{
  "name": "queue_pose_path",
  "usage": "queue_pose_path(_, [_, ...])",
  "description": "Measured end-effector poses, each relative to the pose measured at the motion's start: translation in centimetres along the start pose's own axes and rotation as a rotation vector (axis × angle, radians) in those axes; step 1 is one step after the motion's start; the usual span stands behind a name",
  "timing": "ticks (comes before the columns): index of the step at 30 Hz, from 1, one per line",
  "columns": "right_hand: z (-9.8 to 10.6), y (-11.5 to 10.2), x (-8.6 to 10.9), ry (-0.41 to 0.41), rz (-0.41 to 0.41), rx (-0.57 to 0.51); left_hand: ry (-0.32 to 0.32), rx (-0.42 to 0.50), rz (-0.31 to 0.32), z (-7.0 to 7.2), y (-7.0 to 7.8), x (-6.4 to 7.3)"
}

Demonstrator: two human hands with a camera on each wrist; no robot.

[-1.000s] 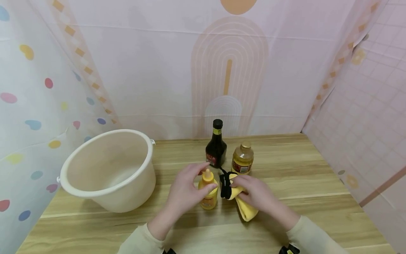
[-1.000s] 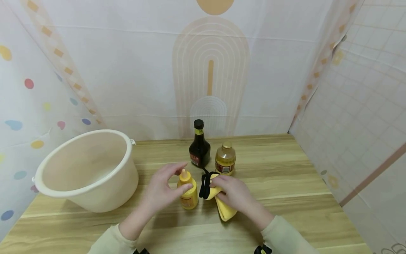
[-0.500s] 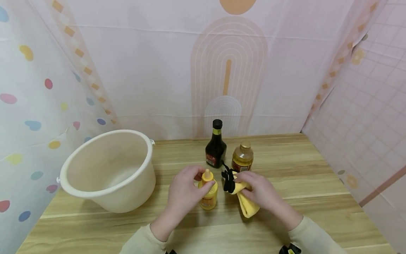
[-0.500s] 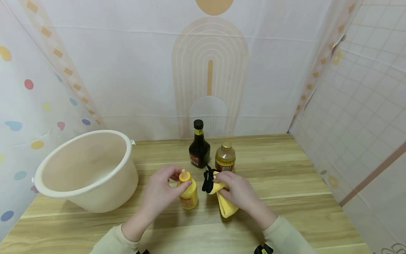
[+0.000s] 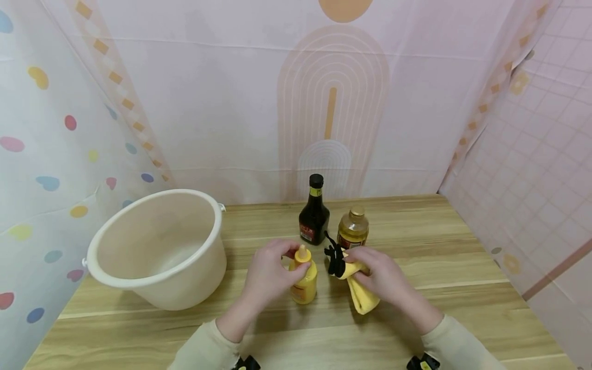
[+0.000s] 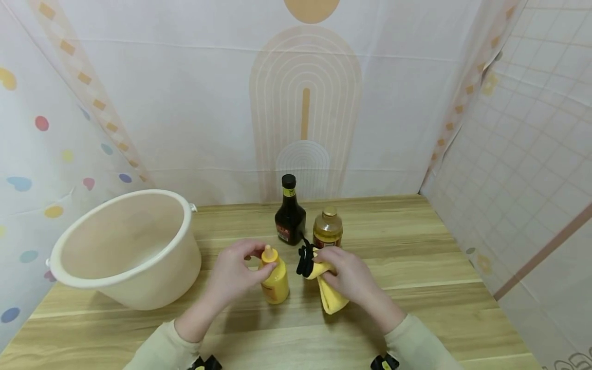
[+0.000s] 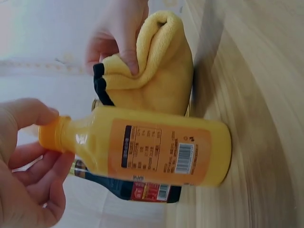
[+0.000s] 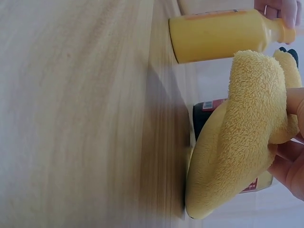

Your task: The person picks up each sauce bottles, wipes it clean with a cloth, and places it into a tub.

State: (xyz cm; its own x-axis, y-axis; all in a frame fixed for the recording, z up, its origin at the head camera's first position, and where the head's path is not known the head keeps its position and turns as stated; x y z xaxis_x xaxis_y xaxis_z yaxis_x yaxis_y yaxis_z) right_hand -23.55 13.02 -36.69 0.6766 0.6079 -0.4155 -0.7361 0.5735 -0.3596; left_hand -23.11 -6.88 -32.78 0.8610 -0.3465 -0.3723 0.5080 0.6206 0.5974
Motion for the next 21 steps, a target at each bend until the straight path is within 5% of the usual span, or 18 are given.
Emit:
queue_pose_path(9, [0.4, 0.2, 0.1, 0.031, -0.006, -0.025, -0.119, 0.105, -0.064, -0.5, -0.6, -0.8])
queue_pose_path(21, [1.8, -1.9, -0.3, 0.158, 0.111, -0.043, -0.154, 0.14, -0.11, -0.6, -0.6, -1.2])
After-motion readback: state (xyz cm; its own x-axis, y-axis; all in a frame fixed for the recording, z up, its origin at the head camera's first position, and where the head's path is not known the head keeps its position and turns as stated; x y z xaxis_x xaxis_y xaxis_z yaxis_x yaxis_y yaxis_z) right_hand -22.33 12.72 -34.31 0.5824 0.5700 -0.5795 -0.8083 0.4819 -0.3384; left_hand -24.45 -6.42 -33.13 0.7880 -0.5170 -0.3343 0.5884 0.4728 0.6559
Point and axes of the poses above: each hand's wrist, its own x-axis away from the middle knuckle, its own z-axis out of the back of the hand, y = z × x, the point moved 9 cm from there along -x, towards the middle knuckle, and after that the axes turned 11 degrees about -y, right-handed, at the moved point
